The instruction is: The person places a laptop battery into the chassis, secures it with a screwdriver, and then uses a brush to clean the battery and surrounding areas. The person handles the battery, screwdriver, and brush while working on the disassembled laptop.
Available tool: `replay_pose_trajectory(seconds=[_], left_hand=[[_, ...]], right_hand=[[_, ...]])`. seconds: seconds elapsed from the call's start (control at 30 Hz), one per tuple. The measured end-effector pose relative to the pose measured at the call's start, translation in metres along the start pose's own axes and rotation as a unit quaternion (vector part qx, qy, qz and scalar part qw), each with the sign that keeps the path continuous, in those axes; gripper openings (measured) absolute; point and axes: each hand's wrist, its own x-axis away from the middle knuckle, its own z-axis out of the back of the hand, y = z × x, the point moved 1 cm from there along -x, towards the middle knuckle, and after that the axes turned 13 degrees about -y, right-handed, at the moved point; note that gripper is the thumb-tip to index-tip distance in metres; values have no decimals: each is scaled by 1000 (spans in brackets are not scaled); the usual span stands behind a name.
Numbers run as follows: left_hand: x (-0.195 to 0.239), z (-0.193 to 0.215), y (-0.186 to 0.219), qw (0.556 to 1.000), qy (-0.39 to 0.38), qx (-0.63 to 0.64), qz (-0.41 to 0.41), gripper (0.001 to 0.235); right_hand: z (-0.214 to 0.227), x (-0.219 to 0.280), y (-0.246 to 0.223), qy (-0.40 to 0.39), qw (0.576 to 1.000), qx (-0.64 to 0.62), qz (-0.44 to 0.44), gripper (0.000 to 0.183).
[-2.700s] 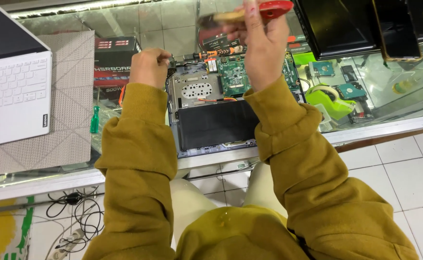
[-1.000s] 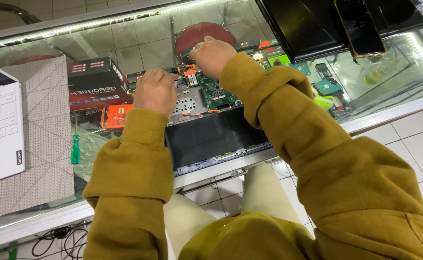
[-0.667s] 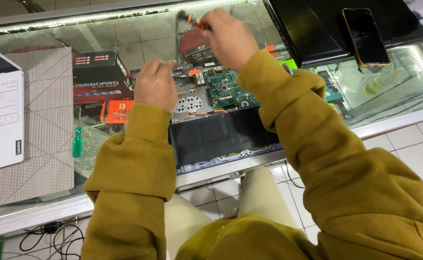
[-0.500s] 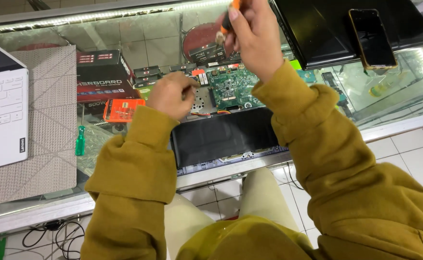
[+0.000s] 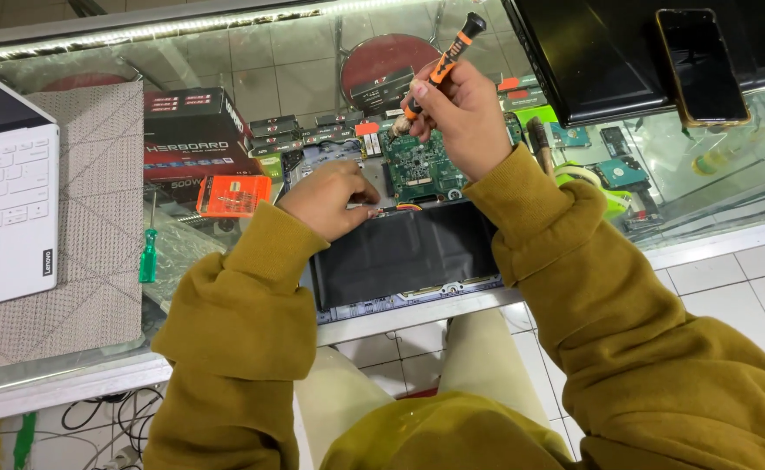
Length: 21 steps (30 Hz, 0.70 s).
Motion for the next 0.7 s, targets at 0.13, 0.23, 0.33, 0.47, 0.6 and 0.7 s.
replay_pose_trajectory(seconds=[0.13, 0.23, 0.33, 0.47, 0.6, 0.7], left_hand=[[2, 3, 14, 999, -16, -2, 41, 13], [3, 1, 17, 999, -3, -26, 30, 14], [3, 3, 20, 999, -20, -2, 39, 16], [4, 3, 19, 999, -26, 6, 39, 13], [7, 7, 20, 999, -24, -1, 47, 13], [13, 17, 16, 997, 29, 44, 49, 29]], right_hand=[[-2, 2, -3, -14, 1000, 16, -4, 6], [-4, 3, -4, -18, 999, 31, -10, 4], [-1, 3, -3, -17, 999, 41, -4, 3], [1, 4, -1, -6, 1000, 29, 11, 4], [-1, 2, 1, -5, 999, 23, 30, 4], [-11, -2, -10, 17, 1000, 17, 4, 3]])
